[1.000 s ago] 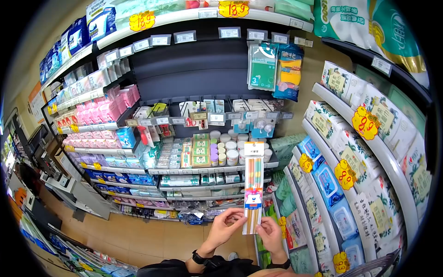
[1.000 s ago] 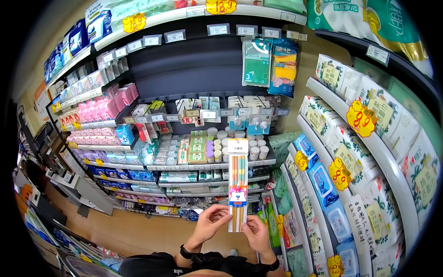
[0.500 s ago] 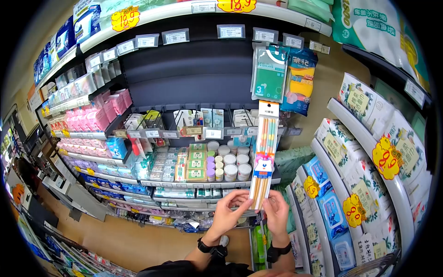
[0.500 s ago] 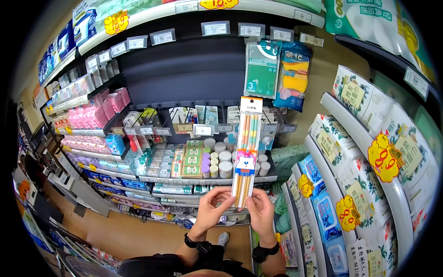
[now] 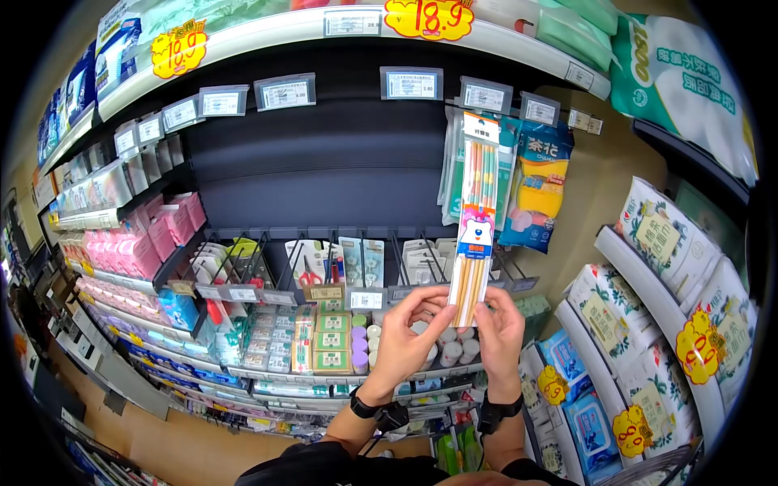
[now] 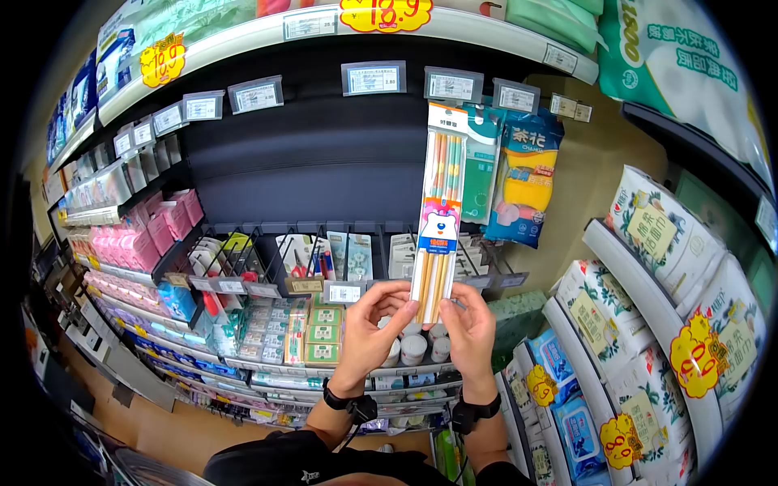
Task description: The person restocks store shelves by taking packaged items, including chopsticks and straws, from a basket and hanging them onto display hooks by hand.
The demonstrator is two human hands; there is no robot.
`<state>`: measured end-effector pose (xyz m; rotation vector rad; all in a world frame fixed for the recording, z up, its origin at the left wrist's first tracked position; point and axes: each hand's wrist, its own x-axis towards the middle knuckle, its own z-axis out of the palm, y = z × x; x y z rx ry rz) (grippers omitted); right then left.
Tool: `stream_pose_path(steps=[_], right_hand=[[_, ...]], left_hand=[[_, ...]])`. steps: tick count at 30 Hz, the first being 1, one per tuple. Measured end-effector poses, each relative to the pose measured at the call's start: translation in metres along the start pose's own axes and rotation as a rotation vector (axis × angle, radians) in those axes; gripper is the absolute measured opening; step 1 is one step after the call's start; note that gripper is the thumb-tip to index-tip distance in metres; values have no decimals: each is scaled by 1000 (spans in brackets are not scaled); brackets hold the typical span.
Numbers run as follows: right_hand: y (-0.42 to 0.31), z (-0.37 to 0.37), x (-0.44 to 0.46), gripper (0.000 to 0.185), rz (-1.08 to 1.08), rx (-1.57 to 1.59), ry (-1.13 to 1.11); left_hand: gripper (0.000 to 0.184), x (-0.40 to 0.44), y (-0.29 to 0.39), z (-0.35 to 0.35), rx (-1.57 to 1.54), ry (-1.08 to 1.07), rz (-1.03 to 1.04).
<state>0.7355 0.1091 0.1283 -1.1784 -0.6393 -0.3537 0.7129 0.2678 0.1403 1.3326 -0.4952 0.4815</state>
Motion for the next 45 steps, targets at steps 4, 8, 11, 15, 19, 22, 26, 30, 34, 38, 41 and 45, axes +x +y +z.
stream_pose_path(steps=[4,8,11,15,19,22,26,30,34,38,41,45], right_hand=[[5,2,20,26,-20,12,16],[16,-3,32,26,-24,-4,20],[20,-5,39,26,-32,-9,12],[22,-4,44,26,-39,-12,24],[23,-5,47,27,-46,1,18],[25,-5,50,28,-40,-4,5],[26,-3,61,28,2,-22,32],[33,-1,81,28,49,14,25],[45,1,107,27,57,-9,1],[60,2,135,27,91,-63,-6],[65,8,152,27,128,-97,-25],[84,10,159,25,135,-101,-50]], left_hand=[[29,22,-14,-4,-6,-19,53],[29,37,-25,-7,-21,-43,53],[30,43,-29,-8,-43,-38,58],[31,49,-27,-10,-41,-68,37],[30,53,-28,-12,-46,-71,68],[34,53,-30,-14,-73,-92,35],[43,51,-32,-16,-62,-58,42],[48,48,-37,-22,-88,16,93],[48,42,-34,-28,-105,25,76],[48,34,-35,-28,-21,1,128],[48,28,-34,-30,-17,1,95],[47,20,-32,-36,-25,21,87]])
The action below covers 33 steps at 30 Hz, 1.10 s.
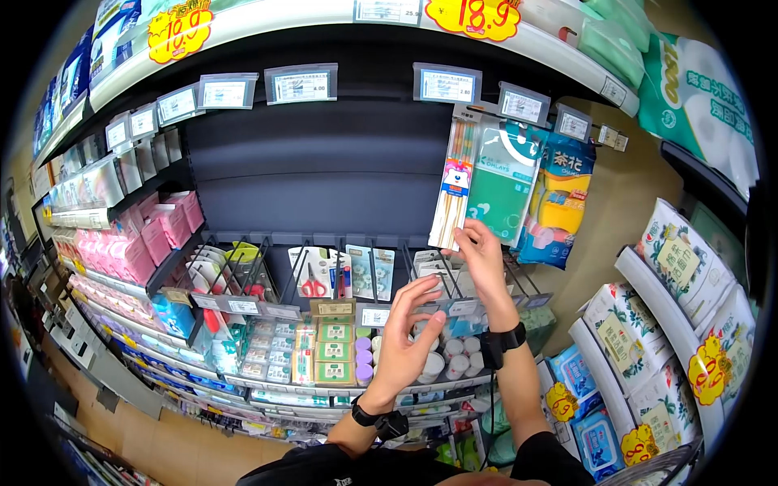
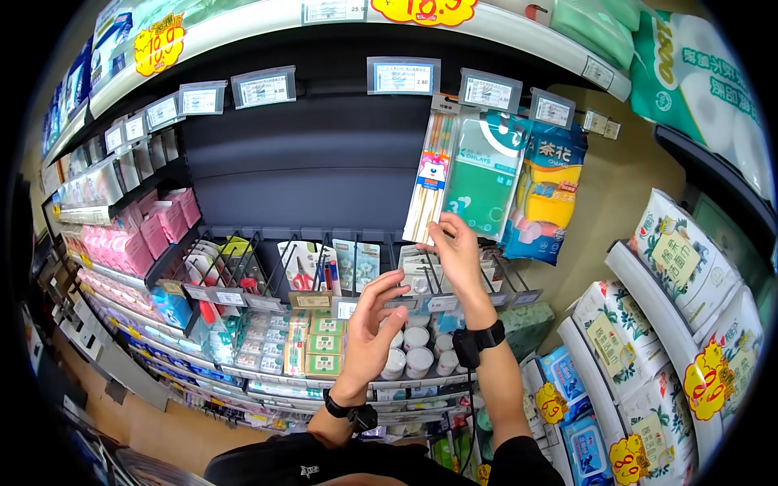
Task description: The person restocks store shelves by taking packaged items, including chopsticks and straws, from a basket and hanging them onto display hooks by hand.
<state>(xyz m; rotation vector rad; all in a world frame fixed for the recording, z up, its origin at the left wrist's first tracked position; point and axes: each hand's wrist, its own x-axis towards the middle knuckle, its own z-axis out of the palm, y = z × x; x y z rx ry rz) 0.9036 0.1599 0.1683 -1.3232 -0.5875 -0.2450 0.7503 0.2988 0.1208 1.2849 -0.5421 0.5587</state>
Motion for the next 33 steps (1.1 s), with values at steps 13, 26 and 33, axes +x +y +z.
stream_pose_path(steps=[13,26,33], right_hand=[[18,-3,19,28,27,13,20],[-29,2,-101,64,-60,-12,6],[-75,17,-241,55,112,74,-242]], left_hand=[[43,-26,10,-12,35,52,-22],[43,-86,33,-9,-35,20,-112],[45,-141,49,-2,-66,-15,-249]])
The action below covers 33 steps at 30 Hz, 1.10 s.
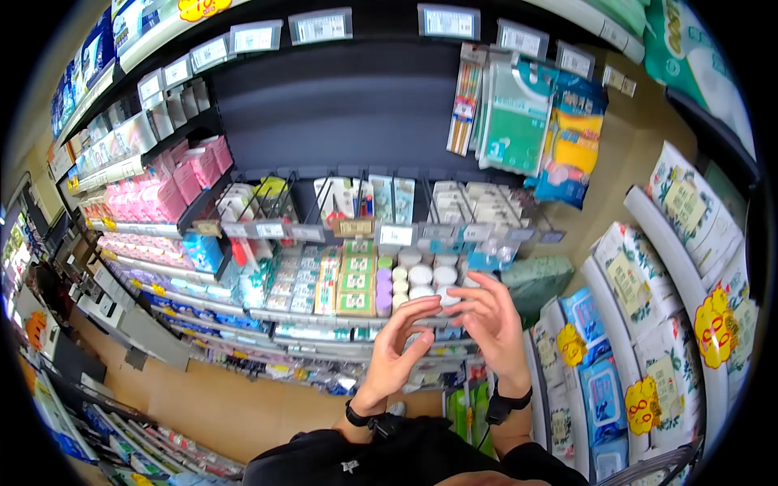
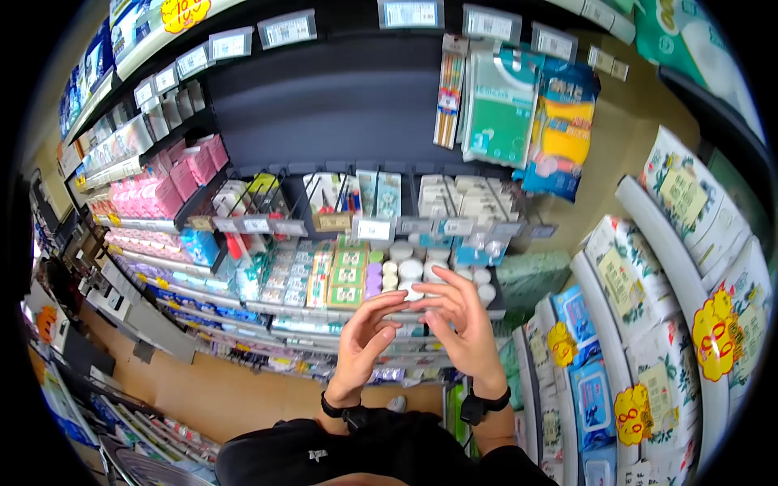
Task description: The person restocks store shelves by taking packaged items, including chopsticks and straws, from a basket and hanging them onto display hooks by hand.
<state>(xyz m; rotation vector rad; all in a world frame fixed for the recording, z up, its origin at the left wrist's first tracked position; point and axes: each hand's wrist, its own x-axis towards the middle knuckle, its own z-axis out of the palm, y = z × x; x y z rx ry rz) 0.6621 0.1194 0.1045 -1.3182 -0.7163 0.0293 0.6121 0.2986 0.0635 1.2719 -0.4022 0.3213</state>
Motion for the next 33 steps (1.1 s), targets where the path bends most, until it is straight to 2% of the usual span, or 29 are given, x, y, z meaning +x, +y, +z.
stream_pose_path(steps=[5,11,13,15,16,24,33], right_hand=[[14,12,-77,56,9,-113,14],[16,27,-149,55,62,-11,26],[14,31,-174,54,166,36,44],[12,39,-195,54,190,57,38],[10,43,-204,54,199,58,42],[-27,75,-268,58,142,82,147],[-55,133,-326,61,193,26,149]], left_hand=[[48,-48,1,-1,9,-6,-50],[47,-114,16,4,47,15,-116],[48,-138,19,3,65,33,-139],[47,-161,22,1,-14,85,-156],[49,-169,26,5,50,118,-175],[38,-206,49,8,42,73,-247],[37,-270,91,8,-14,-79,-305]])
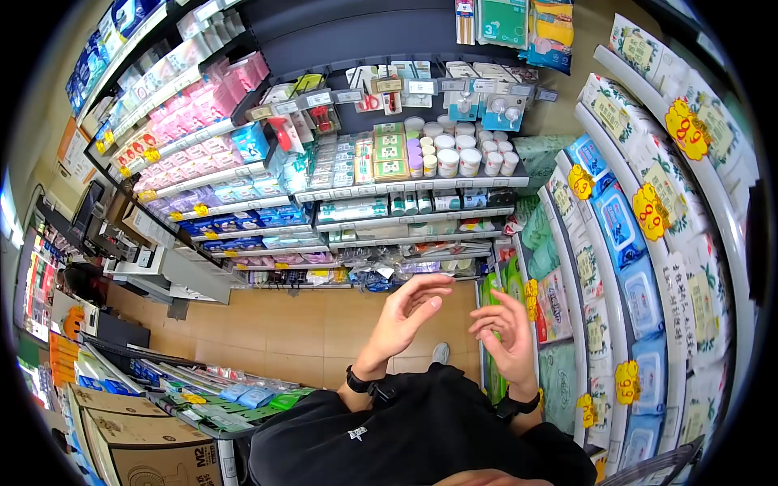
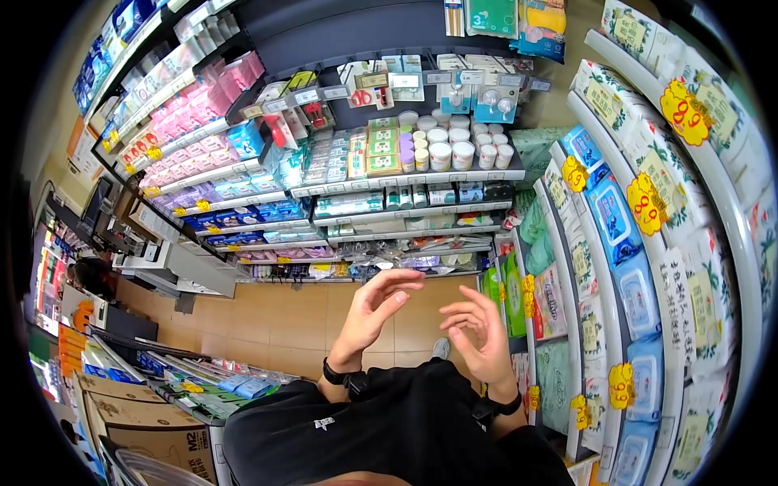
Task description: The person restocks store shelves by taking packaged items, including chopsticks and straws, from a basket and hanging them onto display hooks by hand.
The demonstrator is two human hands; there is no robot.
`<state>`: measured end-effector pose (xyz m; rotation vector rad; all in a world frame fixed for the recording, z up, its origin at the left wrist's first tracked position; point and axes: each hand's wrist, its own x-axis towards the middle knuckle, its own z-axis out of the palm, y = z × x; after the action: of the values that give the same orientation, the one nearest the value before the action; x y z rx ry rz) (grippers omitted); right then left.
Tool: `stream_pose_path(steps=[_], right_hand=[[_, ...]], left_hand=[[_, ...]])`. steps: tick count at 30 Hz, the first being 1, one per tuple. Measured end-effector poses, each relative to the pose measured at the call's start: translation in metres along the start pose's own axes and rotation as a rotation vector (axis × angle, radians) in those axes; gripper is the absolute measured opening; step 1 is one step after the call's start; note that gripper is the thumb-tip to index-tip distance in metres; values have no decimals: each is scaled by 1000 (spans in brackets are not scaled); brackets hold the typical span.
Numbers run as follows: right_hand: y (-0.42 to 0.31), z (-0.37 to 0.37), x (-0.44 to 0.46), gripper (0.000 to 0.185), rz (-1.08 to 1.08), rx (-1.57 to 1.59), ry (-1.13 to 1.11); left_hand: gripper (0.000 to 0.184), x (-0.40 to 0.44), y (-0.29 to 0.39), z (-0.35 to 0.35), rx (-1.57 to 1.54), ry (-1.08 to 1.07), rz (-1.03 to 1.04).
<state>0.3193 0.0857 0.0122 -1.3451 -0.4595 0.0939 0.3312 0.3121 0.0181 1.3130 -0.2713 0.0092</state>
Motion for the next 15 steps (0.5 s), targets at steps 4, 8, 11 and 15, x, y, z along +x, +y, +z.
stream_pose_path(steps=[4,8,11,15], right_hand=[[-1,33,-39,61,18,10,5],[-6,68,-85,61,60,-52,-33],[-4,87,-127,62,67,-67,-31],[-15,106,-181,60,53,-38,91]], left_hand=[[35,-47,6,-10,17,-27,-15],[34,-94,5,-13,72,-6,-4],[34,-124,3,-8,52,-50,-43],[34,-159,2,5,7,-130,-98]])
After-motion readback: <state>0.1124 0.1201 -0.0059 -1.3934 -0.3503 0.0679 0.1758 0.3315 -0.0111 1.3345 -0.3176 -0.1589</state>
